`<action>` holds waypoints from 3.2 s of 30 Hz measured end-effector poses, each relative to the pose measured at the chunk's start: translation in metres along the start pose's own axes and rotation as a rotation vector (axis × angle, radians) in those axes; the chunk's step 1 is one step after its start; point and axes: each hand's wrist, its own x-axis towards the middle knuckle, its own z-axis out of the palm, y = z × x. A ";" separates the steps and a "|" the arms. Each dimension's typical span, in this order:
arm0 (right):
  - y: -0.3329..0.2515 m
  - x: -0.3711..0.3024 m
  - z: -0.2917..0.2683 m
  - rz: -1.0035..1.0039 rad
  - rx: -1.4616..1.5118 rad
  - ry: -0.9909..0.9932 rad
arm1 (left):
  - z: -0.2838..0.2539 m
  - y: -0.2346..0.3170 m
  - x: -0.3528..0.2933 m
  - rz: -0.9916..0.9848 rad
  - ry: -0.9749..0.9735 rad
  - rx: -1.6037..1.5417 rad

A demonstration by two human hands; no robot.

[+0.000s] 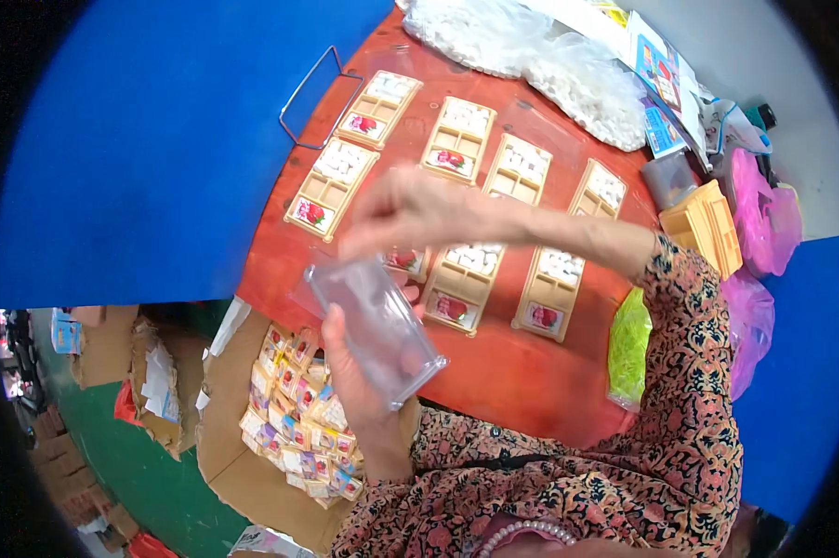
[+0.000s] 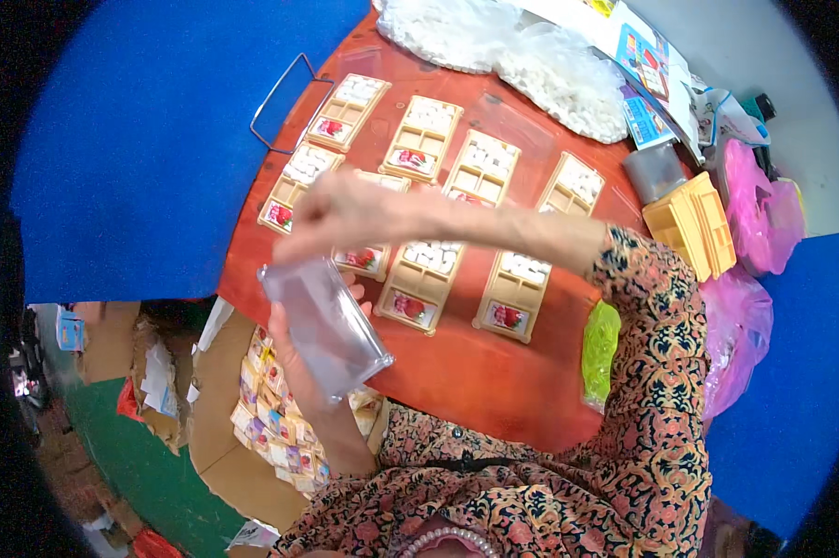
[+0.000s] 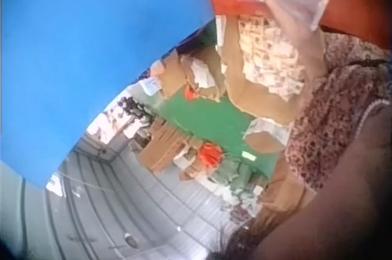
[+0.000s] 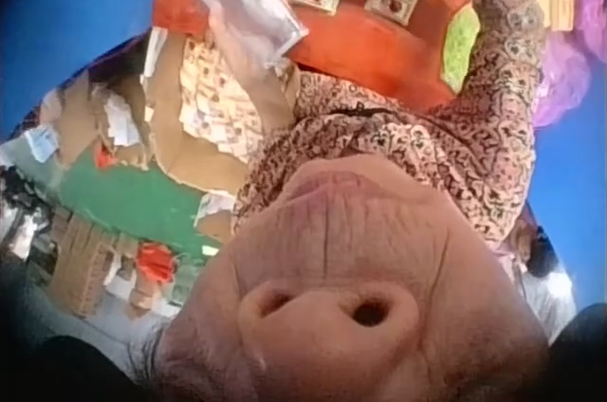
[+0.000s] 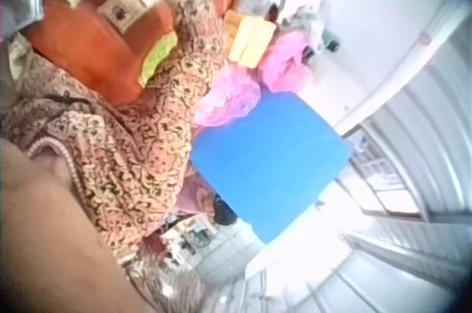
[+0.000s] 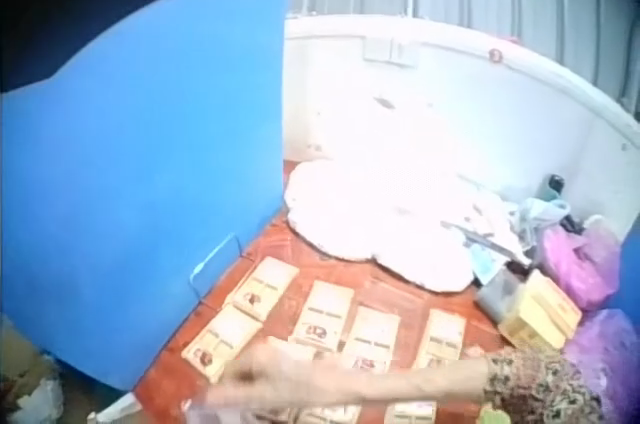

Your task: Packaging small plastic parts into bags and arranging them into sorting trays.

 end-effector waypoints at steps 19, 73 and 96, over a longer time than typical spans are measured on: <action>0.002 -0.068 0.050 0.414 0.740 -0.289 | -0.016 -0.023 0.009 -0.167 -0.148 -0.207; -0.033 -0.086 -0.001 0.310 0.277 -0.050 | 0.015 -0.044 0.029 0.122 -0.145 -0.021; 0.060 -0.040 -0.084 -0.103 -1.109 0.270 | 0.011 -0.038 0.018 -0.107 -0.160 -0.099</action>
